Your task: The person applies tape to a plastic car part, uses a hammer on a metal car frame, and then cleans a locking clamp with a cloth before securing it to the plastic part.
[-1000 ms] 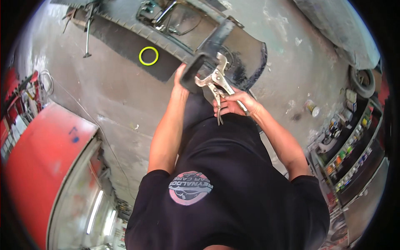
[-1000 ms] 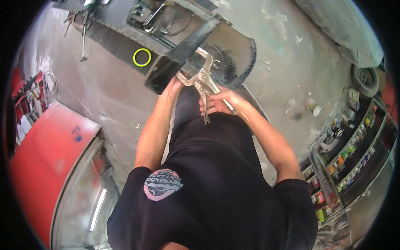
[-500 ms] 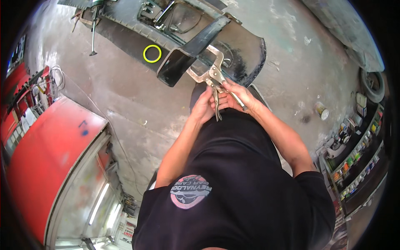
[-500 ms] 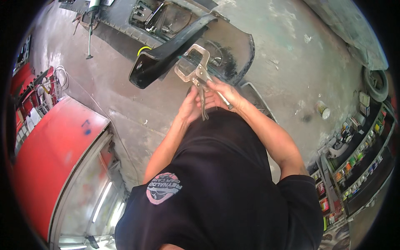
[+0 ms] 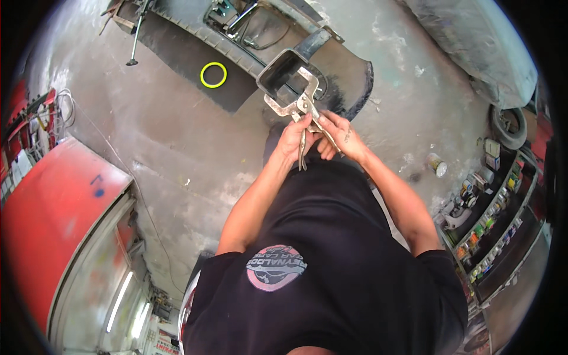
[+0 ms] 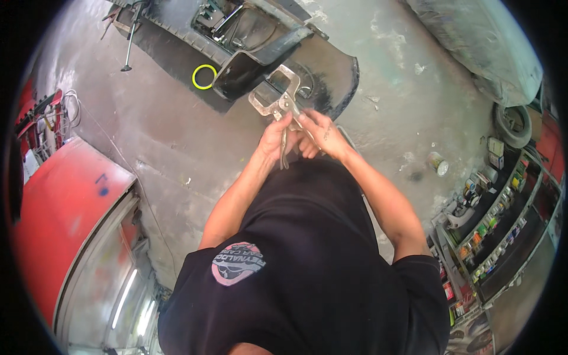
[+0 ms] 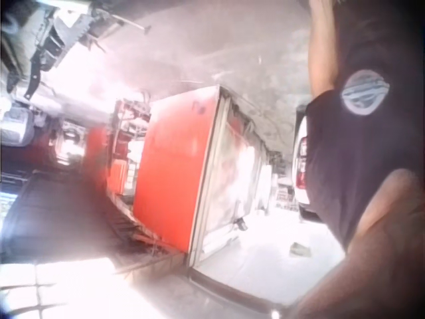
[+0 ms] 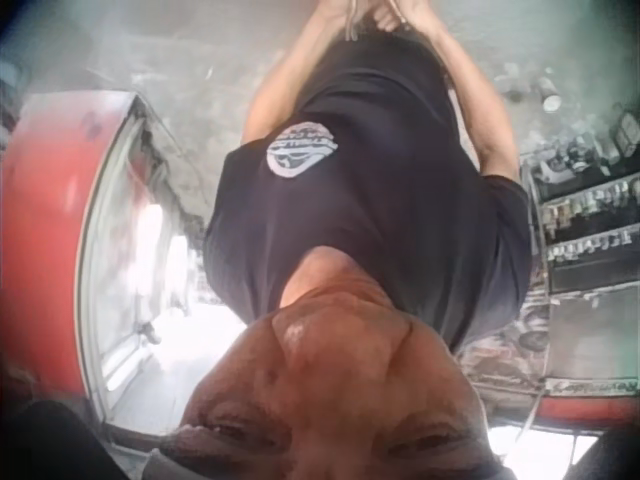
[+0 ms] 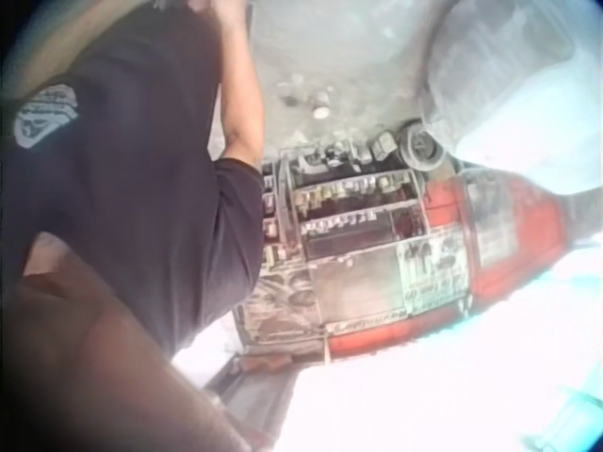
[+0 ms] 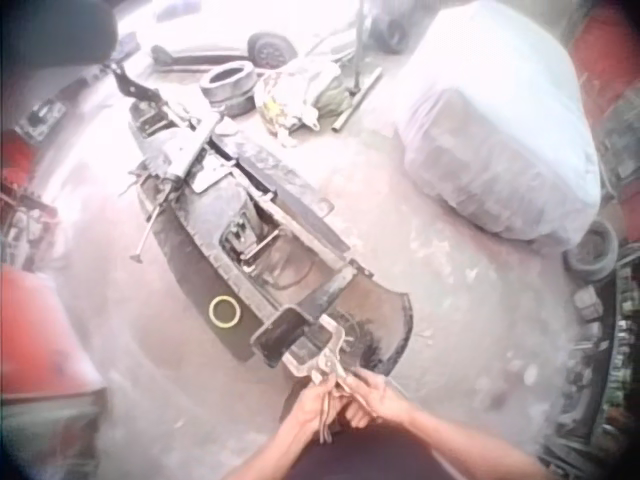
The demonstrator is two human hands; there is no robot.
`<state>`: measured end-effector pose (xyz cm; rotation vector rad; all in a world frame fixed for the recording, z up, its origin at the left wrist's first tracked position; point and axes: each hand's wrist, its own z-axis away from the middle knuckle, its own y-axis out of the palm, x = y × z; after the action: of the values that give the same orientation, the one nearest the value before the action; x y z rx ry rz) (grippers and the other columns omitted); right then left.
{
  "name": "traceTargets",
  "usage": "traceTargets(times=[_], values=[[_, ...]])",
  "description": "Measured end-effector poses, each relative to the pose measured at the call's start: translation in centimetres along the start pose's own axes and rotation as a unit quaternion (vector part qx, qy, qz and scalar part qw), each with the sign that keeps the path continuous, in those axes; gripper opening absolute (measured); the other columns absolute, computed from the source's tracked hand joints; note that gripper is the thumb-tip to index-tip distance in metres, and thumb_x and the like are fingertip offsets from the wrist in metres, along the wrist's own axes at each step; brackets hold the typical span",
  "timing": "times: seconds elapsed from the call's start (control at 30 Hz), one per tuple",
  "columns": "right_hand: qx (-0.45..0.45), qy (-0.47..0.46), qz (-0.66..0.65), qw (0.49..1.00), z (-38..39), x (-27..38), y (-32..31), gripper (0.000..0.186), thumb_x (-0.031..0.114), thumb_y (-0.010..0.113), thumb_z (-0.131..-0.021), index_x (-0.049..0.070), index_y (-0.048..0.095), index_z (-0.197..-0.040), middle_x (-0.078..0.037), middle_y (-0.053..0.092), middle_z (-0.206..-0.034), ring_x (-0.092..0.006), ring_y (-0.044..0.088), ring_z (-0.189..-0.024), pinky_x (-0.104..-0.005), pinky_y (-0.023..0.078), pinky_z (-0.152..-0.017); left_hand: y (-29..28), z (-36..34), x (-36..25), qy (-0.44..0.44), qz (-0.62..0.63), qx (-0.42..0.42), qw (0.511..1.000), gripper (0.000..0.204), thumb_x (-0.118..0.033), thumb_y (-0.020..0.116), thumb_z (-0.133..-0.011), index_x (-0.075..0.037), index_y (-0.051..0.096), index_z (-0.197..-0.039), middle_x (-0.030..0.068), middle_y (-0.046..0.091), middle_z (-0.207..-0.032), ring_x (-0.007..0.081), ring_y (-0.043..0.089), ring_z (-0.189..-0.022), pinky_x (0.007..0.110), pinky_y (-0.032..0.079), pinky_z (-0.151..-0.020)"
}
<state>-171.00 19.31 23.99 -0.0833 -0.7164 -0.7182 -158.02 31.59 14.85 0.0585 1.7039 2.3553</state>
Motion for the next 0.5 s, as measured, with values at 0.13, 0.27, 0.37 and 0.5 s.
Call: traceTargets(times=[0.13,0.27,0.37,0.5], values=[[0.003,-0.004,0.045,0.999,1.9,0.5,0.1,0.063,0.041,0.053,-0.107,0.002,0.038,-0.154,-0.013,0.064,-0.068,-0.0179,0.064,-0.05,-0.0279,0.052,-0.046,1.2,-0.7,0.8,0.087,0.006,-0.086,0.992,0.029,-0.031,0.059,-0.105,-0.005,0.062,-0.118,0.014,0.068,-0.113,0.0292,0.067,-0.106,0.05,0.051,-0.099],[-0.114,-0.047,0.095,0.988,4.3,0.1,0.8,0.059,0.037,0.051,-0.108,0.004,0.038,-0.155,-0.011,0.064,-0.068,-0.0152,0.06,-0.05,-0.0279,0.046,-0.045,3.0,-0.3,0.6,0.063,0.025,-0.115,0.991,0.031,-0.031,0.063,-0.103,-0.006,0.063,-0.12,0.0136,0.068,-0.116,0.0353,0.062,-0.121,0.055,0.045,-0.109],[-0.128,-0.049,0.087,0.987,6.9,-0.6,0.5,0.049,0.038,0.049,-0.109,-0.001,0.053,-0.139,-0.01,0.064,-0.07,-0.0168,0.064,-0.055,-0.0307,0.053,-0.052,1.6,-0.6,0.8,0.062,0.041,-0.077,0.994,0.034,-0.032,0.063,-0.103,-0.004,0.061,-0.123,0.0161,0.067,-0.12,0.038,0.062,-0.122,0.056,0.046,-0.11],[-0.096,-0.006,0.116,0.989,8.0,-1.7,-1.0,0.049,0.041,0.051,-0.109,-0.005,0.063,-0.119,-0.01,0.066,-0.074,-0.0178,0.065,-0.057,-0.0313,0.055,-0.055,0.9,-0.8,1.0,0.06,0.064,-0.03,0.996,0.038,-0.032,0.064,-0.103,-0.002,0.059,-0.126,0.0158,0.066,-0.119,0.0362,0.065,-0.113,0.056,0.05,-0.107]])
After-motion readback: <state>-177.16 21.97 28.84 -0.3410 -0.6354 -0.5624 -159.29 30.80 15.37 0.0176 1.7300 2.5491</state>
